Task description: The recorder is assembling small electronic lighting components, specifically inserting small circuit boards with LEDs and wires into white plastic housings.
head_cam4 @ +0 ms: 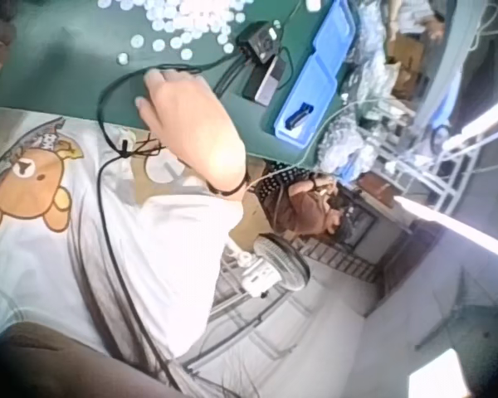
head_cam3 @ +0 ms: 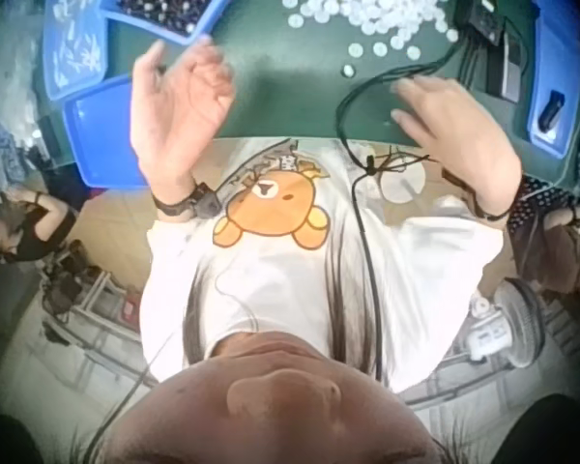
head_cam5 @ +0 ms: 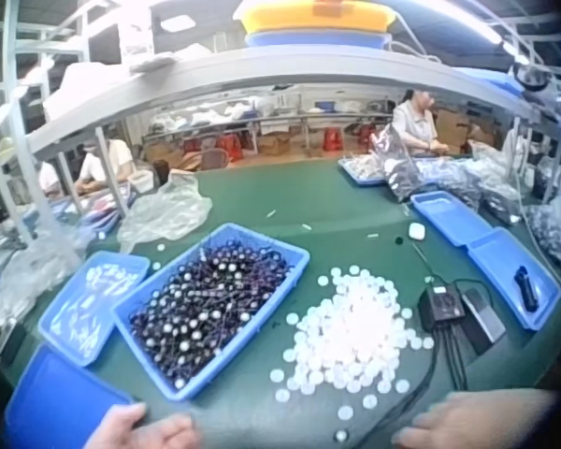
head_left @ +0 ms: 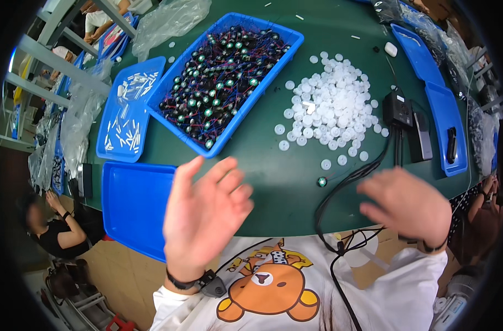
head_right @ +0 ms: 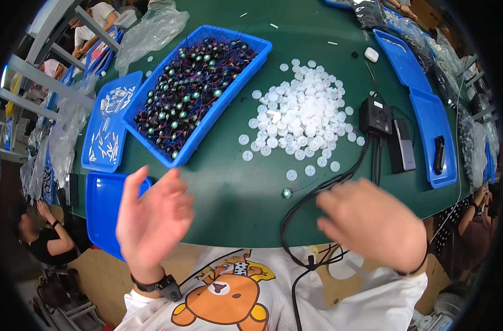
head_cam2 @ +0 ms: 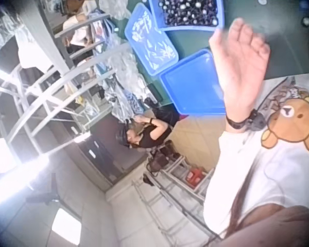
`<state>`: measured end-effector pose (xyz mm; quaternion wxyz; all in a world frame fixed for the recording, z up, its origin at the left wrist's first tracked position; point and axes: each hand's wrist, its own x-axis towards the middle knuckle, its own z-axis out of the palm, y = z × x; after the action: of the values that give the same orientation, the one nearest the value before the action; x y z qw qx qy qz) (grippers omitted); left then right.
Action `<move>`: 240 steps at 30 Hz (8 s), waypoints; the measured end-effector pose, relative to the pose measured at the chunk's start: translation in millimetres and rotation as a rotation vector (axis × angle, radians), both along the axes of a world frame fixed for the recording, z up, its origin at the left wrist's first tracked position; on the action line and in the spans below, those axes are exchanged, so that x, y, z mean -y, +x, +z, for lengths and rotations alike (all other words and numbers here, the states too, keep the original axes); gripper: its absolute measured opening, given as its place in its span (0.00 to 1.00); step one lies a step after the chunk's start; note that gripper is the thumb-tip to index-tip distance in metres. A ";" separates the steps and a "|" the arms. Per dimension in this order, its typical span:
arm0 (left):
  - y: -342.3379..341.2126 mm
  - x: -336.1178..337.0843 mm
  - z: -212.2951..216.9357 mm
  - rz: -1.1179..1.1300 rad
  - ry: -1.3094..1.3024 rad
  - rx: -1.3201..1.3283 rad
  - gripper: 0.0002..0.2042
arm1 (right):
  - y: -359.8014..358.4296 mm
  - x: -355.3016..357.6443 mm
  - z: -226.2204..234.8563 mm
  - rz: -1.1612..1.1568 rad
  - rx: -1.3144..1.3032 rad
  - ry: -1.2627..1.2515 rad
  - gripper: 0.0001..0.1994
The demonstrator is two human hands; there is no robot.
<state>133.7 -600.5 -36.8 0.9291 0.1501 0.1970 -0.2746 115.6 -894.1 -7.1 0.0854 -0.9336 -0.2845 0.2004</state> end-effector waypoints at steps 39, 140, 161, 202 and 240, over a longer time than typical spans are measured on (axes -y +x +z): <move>-81.9 66.7 -109.8 -0.512 1.631 1.142 0.20 | -63.4 -22.3 -115.9 -0.410 0.323 0.411 0.16; -73.4 -51.9 -115.4 -0.126 1.597 0.483 0.06 | -31.8 45.2 -110.3 -0.743 0.002 0.554 0.16; -67.3 -58.1 -127.4 -0.035 1.659 0.481 0.05 | 76.3 0.3 -114.0 -0.405 -0.397 0.782 0.19; -98.6 -107.4 -127.4 0.121 1.574 0.406 0.07 | 54.9 16.5 -122.1 -0.107 0.133 0.268 0.10; -50.7 -53.7 -67.4 -0.198 2.290 1.021 0.17 | 159.3 -42.6 -133.7 -0.365 0.429 0.222 0.15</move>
<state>83.1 -546.8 -104.3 0.2116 0.9719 -0.0715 0.0746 274.9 -851.5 -140.8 0.1594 -0.9753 -0.1439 -0.0525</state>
